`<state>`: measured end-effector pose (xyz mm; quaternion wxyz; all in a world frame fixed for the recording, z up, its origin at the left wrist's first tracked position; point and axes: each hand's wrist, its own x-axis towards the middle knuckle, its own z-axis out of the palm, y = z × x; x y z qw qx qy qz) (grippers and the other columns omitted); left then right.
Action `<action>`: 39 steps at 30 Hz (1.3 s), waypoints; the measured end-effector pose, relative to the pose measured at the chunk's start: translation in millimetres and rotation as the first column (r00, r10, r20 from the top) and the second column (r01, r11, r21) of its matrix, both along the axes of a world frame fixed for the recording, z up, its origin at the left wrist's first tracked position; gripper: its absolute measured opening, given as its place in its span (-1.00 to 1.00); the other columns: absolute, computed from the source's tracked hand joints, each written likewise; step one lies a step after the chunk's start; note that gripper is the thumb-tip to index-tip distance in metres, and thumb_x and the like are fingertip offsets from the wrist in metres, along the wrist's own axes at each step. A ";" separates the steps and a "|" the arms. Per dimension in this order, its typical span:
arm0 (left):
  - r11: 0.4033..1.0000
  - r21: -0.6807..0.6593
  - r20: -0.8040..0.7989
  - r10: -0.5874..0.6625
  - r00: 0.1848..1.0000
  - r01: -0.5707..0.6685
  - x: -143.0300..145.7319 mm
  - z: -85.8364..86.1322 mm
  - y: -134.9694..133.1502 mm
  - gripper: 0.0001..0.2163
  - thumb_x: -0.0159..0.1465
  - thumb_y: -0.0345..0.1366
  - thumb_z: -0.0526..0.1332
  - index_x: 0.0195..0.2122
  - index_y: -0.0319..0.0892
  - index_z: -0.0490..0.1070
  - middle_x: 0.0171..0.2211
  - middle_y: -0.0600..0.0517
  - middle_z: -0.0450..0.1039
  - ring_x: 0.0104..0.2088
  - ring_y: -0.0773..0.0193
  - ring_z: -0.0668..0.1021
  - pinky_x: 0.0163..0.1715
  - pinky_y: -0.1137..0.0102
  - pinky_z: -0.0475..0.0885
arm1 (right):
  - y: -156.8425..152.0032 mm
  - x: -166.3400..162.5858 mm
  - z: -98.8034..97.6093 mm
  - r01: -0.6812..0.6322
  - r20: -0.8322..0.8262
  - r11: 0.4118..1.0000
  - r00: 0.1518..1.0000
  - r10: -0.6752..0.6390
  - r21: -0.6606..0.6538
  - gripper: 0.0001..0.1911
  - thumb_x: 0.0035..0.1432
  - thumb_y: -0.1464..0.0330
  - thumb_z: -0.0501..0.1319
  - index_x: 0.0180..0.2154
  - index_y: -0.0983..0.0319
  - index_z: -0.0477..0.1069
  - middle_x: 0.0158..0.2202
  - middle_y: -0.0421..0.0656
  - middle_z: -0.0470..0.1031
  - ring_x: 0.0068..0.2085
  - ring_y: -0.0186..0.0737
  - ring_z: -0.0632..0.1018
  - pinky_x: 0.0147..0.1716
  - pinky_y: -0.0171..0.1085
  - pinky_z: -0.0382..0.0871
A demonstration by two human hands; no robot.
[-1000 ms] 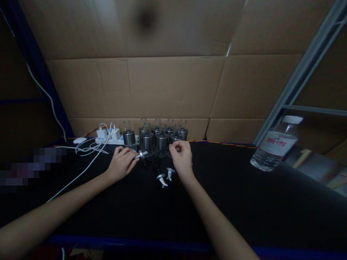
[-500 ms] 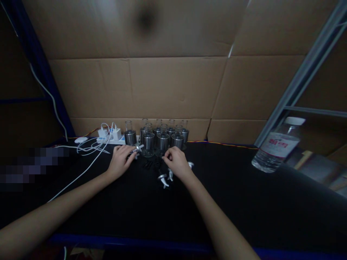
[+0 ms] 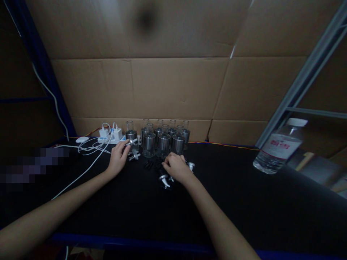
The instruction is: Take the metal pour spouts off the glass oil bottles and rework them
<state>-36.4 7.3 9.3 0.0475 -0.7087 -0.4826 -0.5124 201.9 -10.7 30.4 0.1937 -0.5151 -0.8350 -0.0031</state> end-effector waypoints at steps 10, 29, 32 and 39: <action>0.998 -0.061 0.178 0.011 0.984 0.000 -14.7 3.1 8.3 -0.78 0.22 -0.26 -0.04 -0.15 -0.18 0.24 -0.47 0.07 0.44 -0.41 0.29 0.47 -0.32 0.37 0.29 | -2.2 -2.6 0.2 -0.010 -0.007 1.000 1.000 0.010 -0.011 -0.77 0.05 0.35 0.02 -0.54 0.25 0.36 -0.42 -0.13 0.36 -0.36 -0.29 0.40 -0.36 -0.31 0.18; 0.981 -0.020 -0.188 -0.193 0.963 0.193 -5.1 10.8 -7.6 -0.94 0.11 -0.32 0.09 -0.47 -0.18 0.24 -0.47 0.10 0.33 -0.38 0.32 0.39 -0.31 0.39 0.23 | -3.5 -2.8 5.2 0.044 -0.243 0.996 0.970 -0.024 0.076 -0.89 -0.08 0.37 0.14 -0.58 0.23 0.27 -0.45 -0.21 0.28 -0.45 -0.35 0.34 -0.44 -0.34 0.17; 0.960 -0.050 -0.361 -0.276 0.891 0.276 -0.7 11.5 -13.2 -0.93 0.11 -0.33 0.08 -0.48 -0.19 0.24 -0.49 0.11 0.32 -0.40 0.34 0.38 -0.26 0.36 0.19 | -3.0 -2.7 4.9 0.044 -0.271 0.993 0.963 -0.014 0.105 -0.89 -0.09 0.37 0.14 -0.59 0.23 0.29 -0.47 -0.22 0.28 -0.47 -0.35 0.34 -0.44 -0.33 0.18; 0.953 -0.097 -0.599 -0.286 0.748 0.287 0.4 13.6 -16.9 -0.87 0.14 -0.29 0.04 -0.50 -0.19 0.27 -0.51 0.08 0.33 -0.38 0.32 0.36 -0.27 0.35 0.15 | -2.5 -3.1 4.3 0.052 -0.316 0.992 0.949 -0.013 0.116 -0.90 -0.12 0.36 0.16 -0.61 0.22 0.32 -0.50 -0.22 0.28 -0.49 -0.36 0.34 -0.44 -0.33 0.21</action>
